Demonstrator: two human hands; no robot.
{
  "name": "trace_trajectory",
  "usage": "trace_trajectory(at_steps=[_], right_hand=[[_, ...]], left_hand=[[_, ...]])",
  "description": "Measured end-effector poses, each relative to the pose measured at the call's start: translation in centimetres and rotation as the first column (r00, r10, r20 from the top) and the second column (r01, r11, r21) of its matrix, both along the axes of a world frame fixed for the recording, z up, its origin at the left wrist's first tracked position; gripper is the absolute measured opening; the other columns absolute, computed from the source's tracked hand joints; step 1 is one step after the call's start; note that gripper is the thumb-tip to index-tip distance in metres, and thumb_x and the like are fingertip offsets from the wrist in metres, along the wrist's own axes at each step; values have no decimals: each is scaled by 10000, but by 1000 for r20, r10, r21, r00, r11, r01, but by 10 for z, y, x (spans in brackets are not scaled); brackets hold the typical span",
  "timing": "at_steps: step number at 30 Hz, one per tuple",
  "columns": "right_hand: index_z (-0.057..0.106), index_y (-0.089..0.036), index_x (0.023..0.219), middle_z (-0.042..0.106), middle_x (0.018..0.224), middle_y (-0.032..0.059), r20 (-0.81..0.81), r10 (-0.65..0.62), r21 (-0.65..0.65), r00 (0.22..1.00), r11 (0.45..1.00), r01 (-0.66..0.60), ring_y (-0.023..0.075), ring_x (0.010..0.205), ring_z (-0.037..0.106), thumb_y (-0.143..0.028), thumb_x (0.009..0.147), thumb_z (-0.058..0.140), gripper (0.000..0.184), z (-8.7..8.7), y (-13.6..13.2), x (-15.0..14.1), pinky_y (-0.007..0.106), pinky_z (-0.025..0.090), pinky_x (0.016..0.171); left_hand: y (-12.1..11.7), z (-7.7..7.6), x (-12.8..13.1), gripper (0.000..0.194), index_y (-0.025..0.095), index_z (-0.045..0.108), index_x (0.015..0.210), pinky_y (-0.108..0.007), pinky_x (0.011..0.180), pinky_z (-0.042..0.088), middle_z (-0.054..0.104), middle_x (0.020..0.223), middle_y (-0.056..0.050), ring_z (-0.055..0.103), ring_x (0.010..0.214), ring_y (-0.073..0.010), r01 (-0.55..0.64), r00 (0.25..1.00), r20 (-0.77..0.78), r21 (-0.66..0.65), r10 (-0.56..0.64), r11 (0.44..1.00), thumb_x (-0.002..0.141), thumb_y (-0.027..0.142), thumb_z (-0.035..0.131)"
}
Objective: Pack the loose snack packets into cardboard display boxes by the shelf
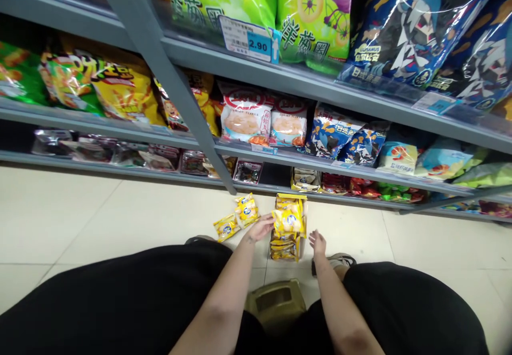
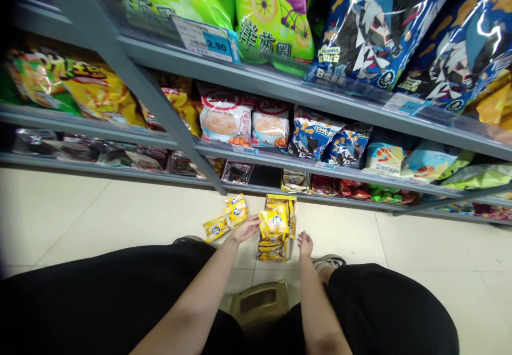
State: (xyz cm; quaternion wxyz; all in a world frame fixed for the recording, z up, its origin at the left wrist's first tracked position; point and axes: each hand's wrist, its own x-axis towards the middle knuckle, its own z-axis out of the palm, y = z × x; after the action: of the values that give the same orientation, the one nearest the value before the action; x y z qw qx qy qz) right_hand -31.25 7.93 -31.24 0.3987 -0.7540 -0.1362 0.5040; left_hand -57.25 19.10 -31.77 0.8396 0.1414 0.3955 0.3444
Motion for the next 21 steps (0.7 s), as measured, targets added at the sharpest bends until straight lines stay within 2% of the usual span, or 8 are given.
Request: trace_trajectory(at_steps=[2, 4, 6, 9, 11, 14, 17, 21], right_hand=[[656, -148, 1120, 709, 1082, 141, -111, -3, 35, 994, 999, 6, 210, 1013, 685, -670, 988, 241, 680, 14, 7, 9, 329, 554, 814], [684, -139, 1066, 722, 1040, 164, -214, 35, 58, 976, 998, -23, 256, 1002, 696, -740, 945, 263, 744, 25, 9, 11, 369, 569, 789], [694, -130, 993, 732, 971, 156, -265, 55, 66, 963, 997, -39, 272, 943, 708, -672, 895, 506, 581, 31, 3, 6, 372, 576, 760], [677, -133, 939, 734, 911, 114, -261, 10, 58, 965, 998, 5, 241, 836, 712, -374, 766, 770, 311, 29, -13, -1, 325, 579, 723], [658, -153, 939, 730, 911, 88, -239, -57, 50, 969, 996, 71, 208, 799, 706, -314, 765, 769, 262, 27, -25, 1, 296, 582, 705], [625, -182, 953, 720, 964, 75, -220, -157, 46, 963, 984, 171, 175, 813, 702, -367, 857, 677, 215, 27, -38, 14, 286, 592, 708], [600, -185, 943, 708, 1030, 85, -215, -216, 48, 952, 972, 231, 169, 878, 702, -378, 911, 598, 195, 32, -47, 28, 301, 603, 752], [583, -199, 944, 704, 1050, 73, -175, -234, 57, 956, 967, 247, 170, 952, 701, -375, 922, 563, 178, 35, -53, 33, 299, 605, 795]], left_hand=[[-9, -1, 23, 291, 101, 727, 967, -351, 958, 542, 739, 1045, -130, 702, 1038, -254, 138, 990, -20, 10, -138, 990, 691, 41, 794], [-18, -5, 47, 293, 103, 724, 932, -329, 944, 541, 742, 1019, -119, 706, 1011, -235, 211, 974, -88, 12, -209, 977, 660, 56, 825], [-27, -9, 68, 263, 111, 709, 906, -293, 920, 538, 742, 989, -98, 706, 989, -205, 249, 954, -178, 16, -242, 968, 674, 89, 830], [-38, -13, 92, 209, 124, 679, 870, -261, 832, 545, 737, 906, -62, 710, 913, -180, 323, 907, -294, 26, -302, 946, 721, 163, 821], [-47, -14, 104, 214, 120, 670, 844, -265, 738, 550, 725, 826, -50, 715, 808, -182, 418, 857, -340, 20, -387, 908, 735, 219, 825], [-59, -14, 121, 219, 107, 650, 812, -254, 633, 527, 697, 738, -38, 695, 667, -163, 544, 784, -370, 22, -499, 839, 782, 264, 799], [-68, -14, 136, 172, 108, 631, 849, -244, 635, 524, 692, 763, -32, 684, 663, -134, 589, 759, -384, 60, -526, 806, 881, 260, 705], [-73, -16, 146, 154, 114, 619, 841, -253, 673, 532, 675, 788, -12, 666, 694, -119, 628, 736, -414, 123, -535, 769, 913, 243, 663]])
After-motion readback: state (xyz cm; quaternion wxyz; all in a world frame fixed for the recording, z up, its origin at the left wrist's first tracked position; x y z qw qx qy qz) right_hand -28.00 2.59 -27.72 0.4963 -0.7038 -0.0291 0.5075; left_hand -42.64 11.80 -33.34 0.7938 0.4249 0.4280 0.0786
